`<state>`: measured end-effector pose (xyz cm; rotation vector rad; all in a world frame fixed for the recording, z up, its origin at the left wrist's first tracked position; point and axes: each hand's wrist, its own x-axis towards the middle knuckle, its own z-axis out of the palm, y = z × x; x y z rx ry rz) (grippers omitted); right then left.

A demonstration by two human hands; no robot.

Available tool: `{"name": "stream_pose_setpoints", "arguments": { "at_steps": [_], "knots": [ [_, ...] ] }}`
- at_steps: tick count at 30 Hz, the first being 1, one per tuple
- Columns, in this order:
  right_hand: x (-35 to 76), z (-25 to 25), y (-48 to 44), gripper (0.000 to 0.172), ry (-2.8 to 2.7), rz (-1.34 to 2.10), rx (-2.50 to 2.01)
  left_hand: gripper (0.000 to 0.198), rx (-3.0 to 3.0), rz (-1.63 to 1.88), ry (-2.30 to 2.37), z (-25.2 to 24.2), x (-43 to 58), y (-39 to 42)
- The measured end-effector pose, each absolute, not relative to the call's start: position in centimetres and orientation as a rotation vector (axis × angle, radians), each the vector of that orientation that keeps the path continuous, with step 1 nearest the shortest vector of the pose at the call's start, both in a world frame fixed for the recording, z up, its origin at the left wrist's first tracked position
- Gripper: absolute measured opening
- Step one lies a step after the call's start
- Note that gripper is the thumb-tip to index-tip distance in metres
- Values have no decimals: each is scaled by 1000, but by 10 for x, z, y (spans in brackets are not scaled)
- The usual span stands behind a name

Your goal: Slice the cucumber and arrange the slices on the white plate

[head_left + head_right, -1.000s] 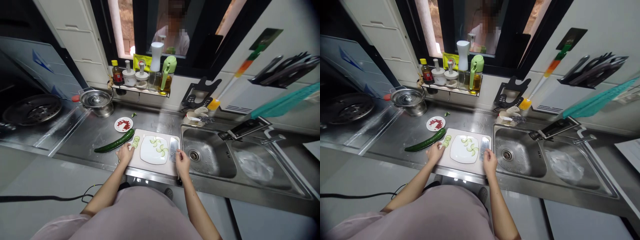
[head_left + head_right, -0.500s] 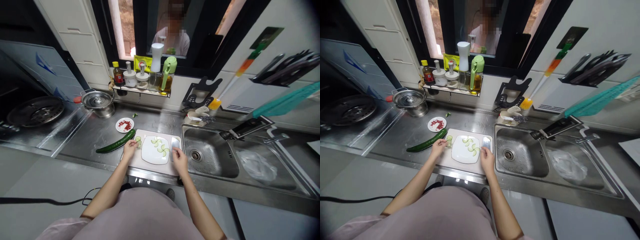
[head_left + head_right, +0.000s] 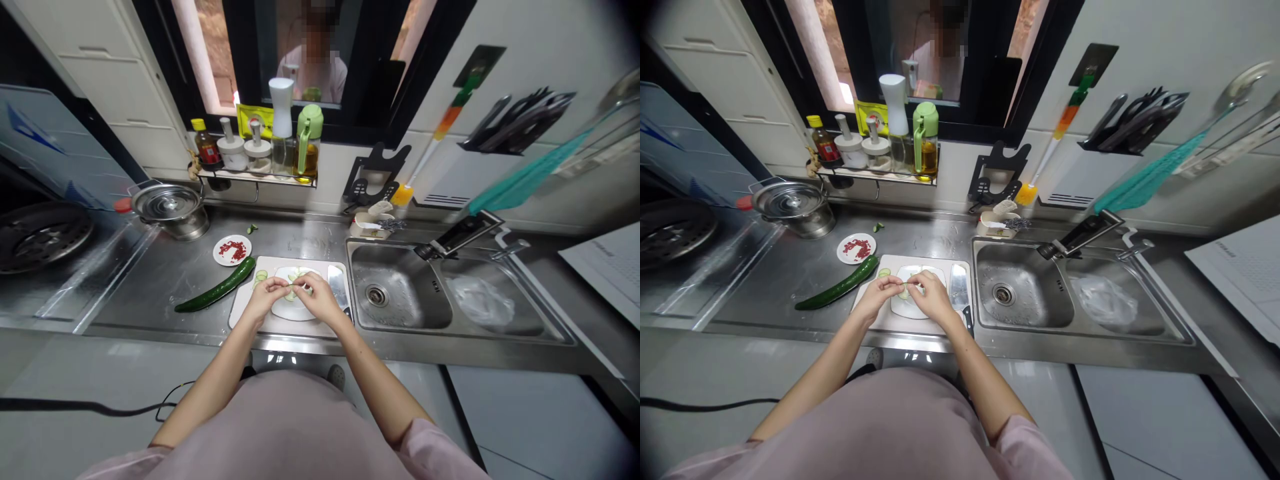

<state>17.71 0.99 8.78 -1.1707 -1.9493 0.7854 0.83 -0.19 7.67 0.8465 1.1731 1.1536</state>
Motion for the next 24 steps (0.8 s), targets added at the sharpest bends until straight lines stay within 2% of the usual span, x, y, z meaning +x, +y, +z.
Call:
{"name": "stream_pose_setpoints", "arguments": {
  "at_steps": [7,17,24],
  "knots": [
    [180,83,10,9,-1865,841,-1155,33,922,1204,1245,73,10,-6],
    [186,86,6,16,-1943,719,-1072,53,698,972,1210,83,15,-8],
    [190,81,3,15,-1990,656,-1072,55,760,1018,1270,83,17,-6]
  ]
}}
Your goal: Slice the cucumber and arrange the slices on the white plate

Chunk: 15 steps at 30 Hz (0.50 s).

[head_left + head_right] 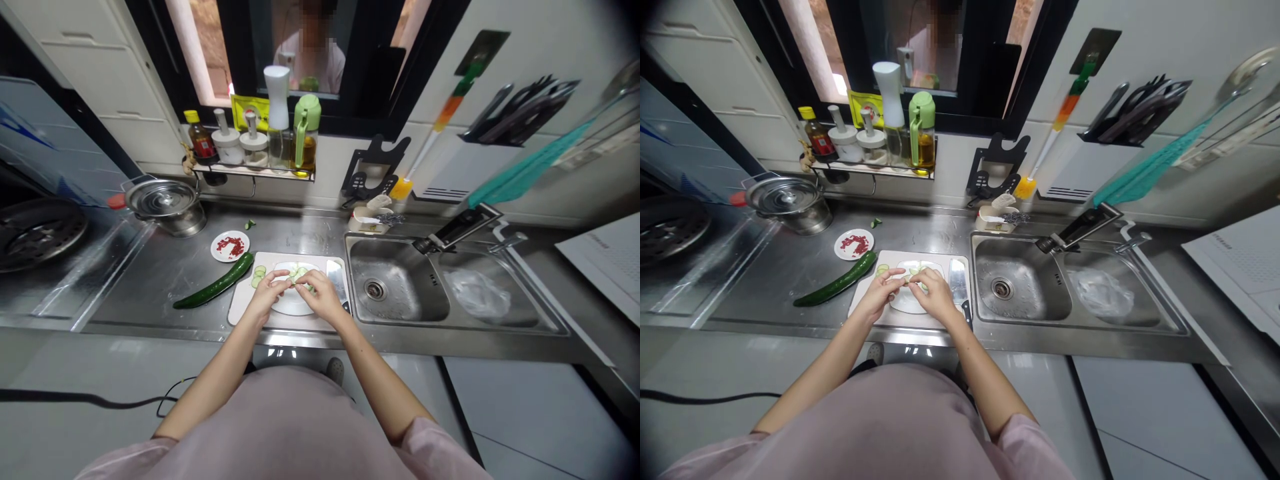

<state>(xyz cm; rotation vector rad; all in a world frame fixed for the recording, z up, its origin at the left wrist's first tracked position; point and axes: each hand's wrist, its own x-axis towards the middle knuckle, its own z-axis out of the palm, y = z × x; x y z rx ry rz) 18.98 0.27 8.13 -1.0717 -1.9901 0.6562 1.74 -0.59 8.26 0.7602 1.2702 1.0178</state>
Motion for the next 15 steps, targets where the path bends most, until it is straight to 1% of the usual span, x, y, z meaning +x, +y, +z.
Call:
{"name": "stream_pose_setpoints", "arguments": {
  "at_steps": [7,15],
  "knots": [
    [189,78,2,14,-1966,702,-1118,53,831,1148,1241,82,23,-6],
    [187,72,6,16,-1877,830,-1166,52,906,1184,1239,77,24,-2]
  ]
}}
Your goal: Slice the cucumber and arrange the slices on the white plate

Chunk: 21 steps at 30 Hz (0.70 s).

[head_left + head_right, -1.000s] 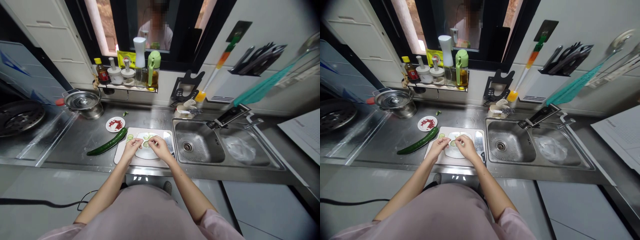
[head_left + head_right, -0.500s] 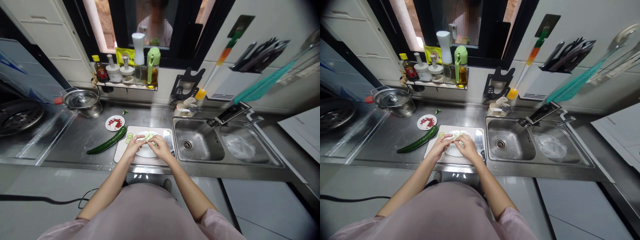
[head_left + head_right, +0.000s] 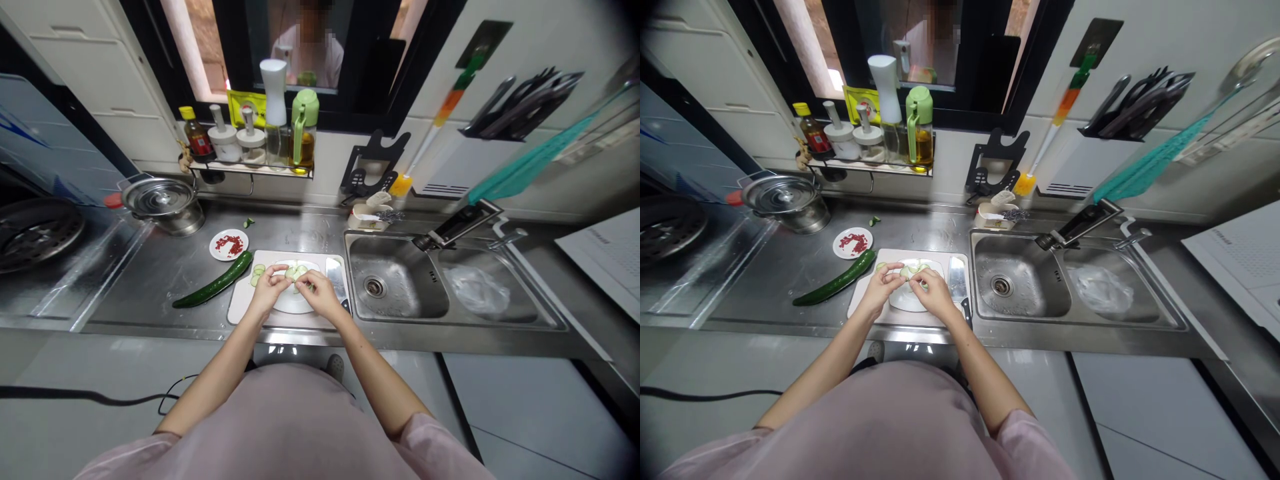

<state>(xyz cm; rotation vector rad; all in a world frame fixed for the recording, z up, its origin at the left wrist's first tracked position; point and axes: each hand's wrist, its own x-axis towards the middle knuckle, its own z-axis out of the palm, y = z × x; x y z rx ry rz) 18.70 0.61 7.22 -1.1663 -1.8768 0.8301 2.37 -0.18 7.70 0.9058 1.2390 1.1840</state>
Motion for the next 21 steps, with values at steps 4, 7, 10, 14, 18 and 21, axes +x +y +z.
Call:
{"name": "stream_pose_setpoints", "arguments": {
  "at_steps": [4,7,10,14,18,21],
  "knots": [
    [186,70,8,15,-1828,895,-1181,53,911,1195,1224,73,24,0],
    [185,68,8,15,-1784,945,-1193,51,910,1211,1204,70,24,1],
    [185,65,9,16,-1748,990,-1217,50,931,1195,1208,67,24,3],
    [187,56,12,14,-1746,1050,-1276,49,945,1144,1217,59,21,6],
    [191,39,12,14,-1753,1186,-1325,49,898,1082,1201,42,17,8],
    [193,24,10,14,-1766,1251,-1345,50,878,1024,1211,27,15,6]
  ]
}}
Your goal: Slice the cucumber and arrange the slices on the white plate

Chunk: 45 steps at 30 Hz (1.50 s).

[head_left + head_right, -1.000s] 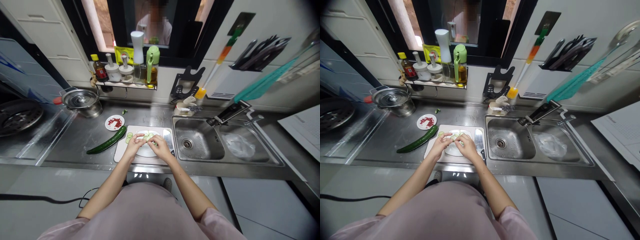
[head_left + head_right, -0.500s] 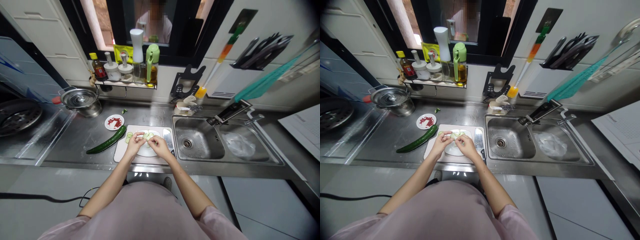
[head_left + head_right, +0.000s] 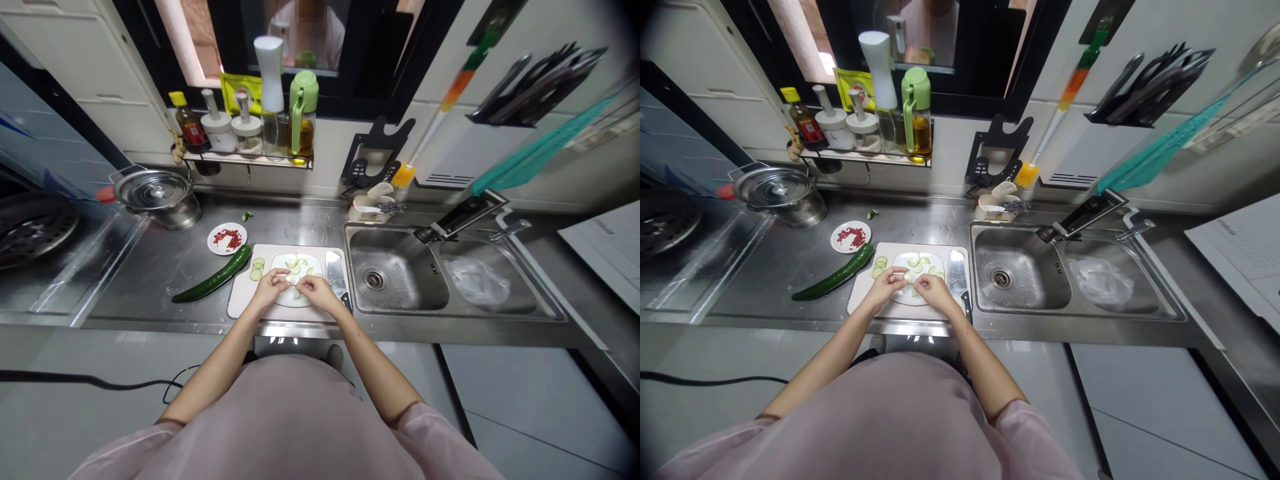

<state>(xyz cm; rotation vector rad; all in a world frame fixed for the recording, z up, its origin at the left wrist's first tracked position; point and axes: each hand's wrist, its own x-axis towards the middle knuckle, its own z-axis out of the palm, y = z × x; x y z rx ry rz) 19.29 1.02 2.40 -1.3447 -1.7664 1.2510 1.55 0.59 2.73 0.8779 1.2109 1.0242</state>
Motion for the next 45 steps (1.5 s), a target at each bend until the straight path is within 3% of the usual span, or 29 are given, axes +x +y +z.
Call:
{"name": "stream_pose_setpoints", "arguments": {
  "at_steps": [12,26,45],
  "knots": [
    [189,0,4,13,-1968,1167,-1547,36,1148,821,1445,-10,13,6],
    [175,14,-6,27,-2530,719,-1849,31,1776,314,1715,3,18,5],
    [188,5,-24,26,-2603,367,-1618,22,2003,280,1706,-4,15,2]
  ]
}}
